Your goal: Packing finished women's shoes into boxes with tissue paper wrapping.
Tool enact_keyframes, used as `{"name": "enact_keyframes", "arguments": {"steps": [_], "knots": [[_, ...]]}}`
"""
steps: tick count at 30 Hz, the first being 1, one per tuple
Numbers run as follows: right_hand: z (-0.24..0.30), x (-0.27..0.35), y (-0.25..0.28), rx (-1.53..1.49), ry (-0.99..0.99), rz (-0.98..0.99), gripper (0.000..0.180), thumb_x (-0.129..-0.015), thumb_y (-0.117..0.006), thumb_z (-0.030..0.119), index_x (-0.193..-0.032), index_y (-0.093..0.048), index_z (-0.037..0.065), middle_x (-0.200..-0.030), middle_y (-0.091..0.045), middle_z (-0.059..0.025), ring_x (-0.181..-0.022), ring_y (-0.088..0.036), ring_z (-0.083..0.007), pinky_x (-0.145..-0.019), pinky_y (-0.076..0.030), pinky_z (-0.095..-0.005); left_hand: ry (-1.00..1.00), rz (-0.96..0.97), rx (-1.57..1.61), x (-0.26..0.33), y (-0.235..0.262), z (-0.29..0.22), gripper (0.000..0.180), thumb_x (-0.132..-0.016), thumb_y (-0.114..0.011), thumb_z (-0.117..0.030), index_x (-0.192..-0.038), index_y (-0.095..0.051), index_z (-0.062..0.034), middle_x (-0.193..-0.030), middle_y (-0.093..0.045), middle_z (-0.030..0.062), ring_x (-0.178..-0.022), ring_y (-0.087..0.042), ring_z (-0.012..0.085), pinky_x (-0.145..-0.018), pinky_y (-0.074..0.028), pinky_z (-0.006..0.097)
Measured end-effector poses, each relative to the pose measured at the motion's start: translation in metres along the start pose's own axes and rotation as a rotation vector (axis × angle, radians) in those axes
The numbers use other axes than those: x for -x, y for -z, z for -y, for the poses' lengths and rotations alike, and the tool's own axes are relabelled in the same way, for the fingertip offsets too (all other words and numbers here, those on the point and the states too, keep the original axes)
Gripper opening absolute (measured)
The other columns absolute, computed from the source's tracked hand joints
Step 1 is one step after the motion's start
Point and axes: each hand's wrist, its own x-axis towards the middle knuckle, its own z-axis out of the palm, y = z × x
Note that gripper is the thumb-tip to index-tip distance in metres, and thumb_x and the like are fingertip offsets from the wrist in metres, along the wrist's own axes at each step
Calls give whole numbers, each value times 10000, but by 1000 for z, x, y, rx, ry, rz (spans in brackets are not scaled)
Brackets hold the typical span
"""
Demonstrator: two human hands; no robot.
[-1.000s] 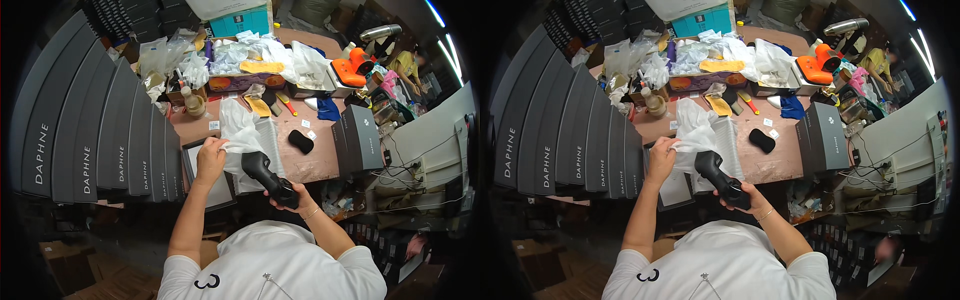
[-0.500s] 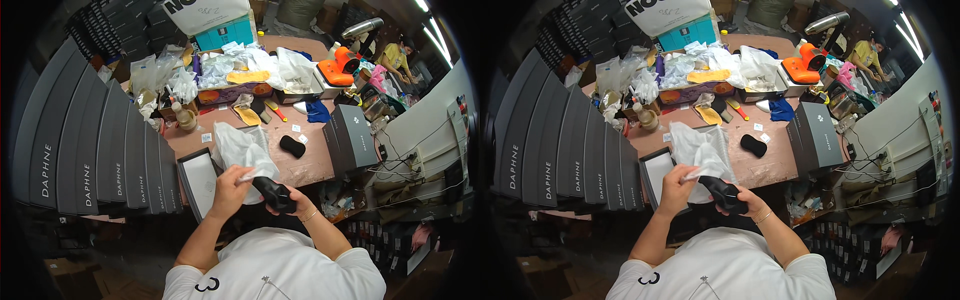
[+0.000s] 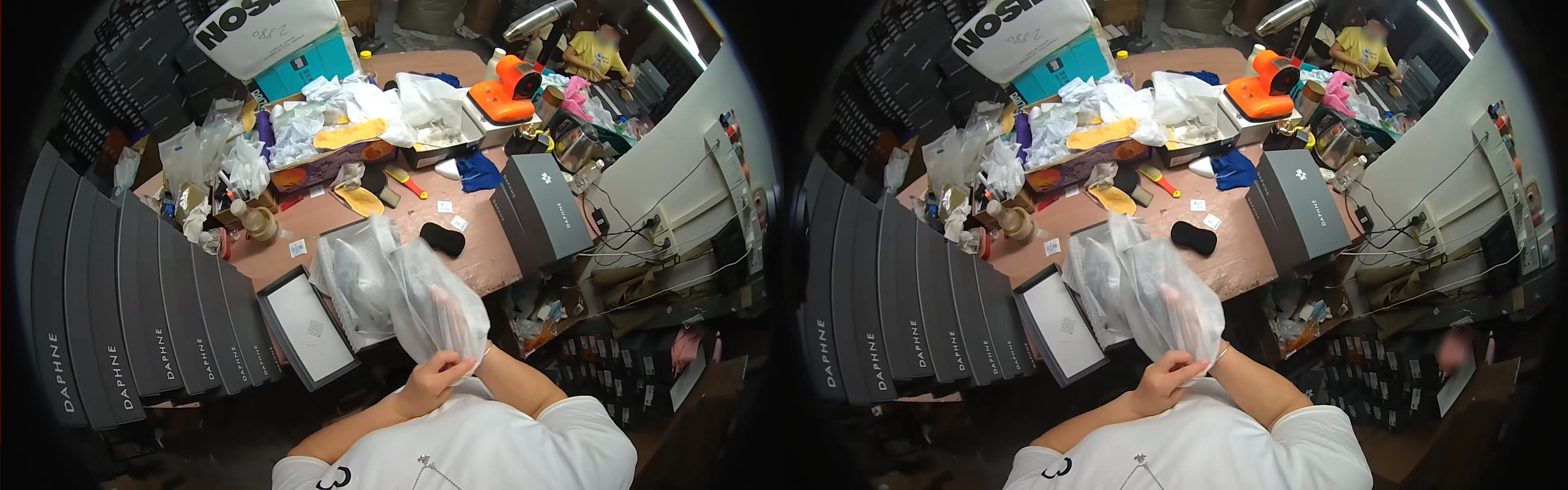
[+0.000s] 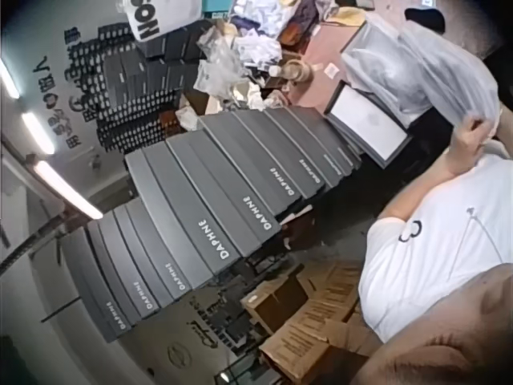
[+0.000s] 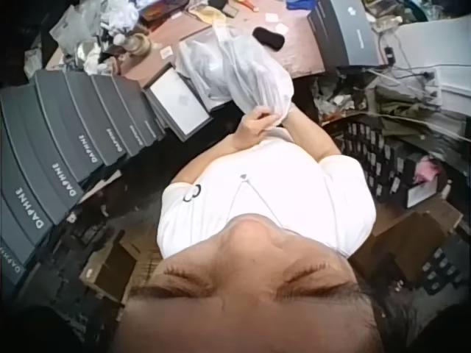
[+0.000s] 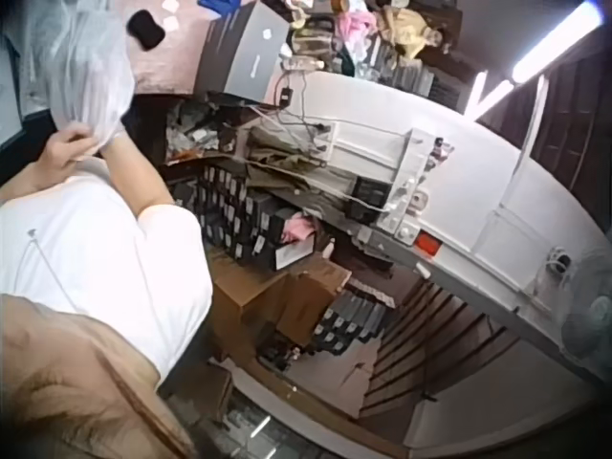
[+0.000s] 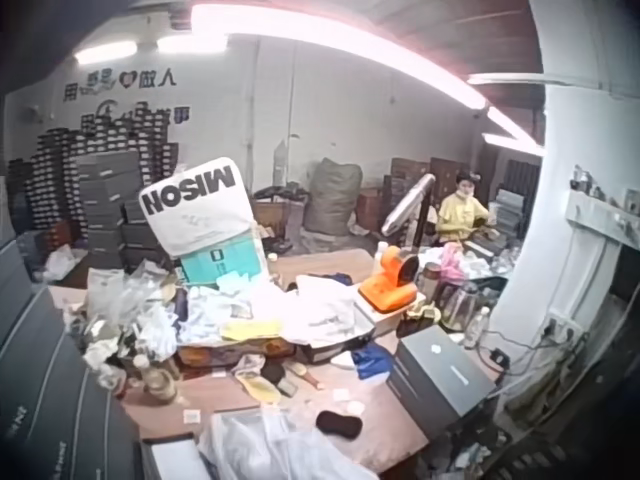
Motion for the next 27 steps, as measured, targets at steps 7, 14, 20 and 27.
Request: {"name": "enact_keyframes", "arguments": {"steps": [7, 14, 20, 27], "knots": [[-62, -54, 102, 413, -220, -182, 311, -906, -487, 122, -1200, -478, 21, -1181, -530, -158, -1089, -528, -263, -918, -432, -340, 240, 277, 88, -28, -2, 28, 451, -837, -644, -93, -1272, -525, -77, -1075, -541, 108, -816, -615, 220, -712, -536, 301], [-131, -76, 161, 970, -607, 367, 213, -848, -527, 89, -1029, -587, -7, -1019, -620, -181, -939, -625, -304, -799, -511, -367, 1510, -593, 933, 126, 38, 108, 376, -962, -496, -437, -1039, -525, -70, -823, -557, 34, -644, -544, 124, -586, -492, 270], [4, -98, 83, 432, 64, 543, 221, -834, -592, 139, -969, -624, -33, -846, -634, -200, -801, -653, -325, -717, -512, -410, 1473, -1006, 981, 127, 24, 138, 514, -869, -557, -590, -943, -503, -84, -728, -534, 45, -585, -501, 137, -524, -411, 287], [-74, -68, -129, 408, -95, 436, 567, -831, -620, 204, -1282, -423, -79, -1068, -558, -284, -1031, -544, -400, -873, -456, -444, 1475, -742, 918, 145, 40, 177, 377, -931, -525, -418, -805, -517, -63, -633, -505, 32, -484, -456, 110, -451, -383, 247]]}}
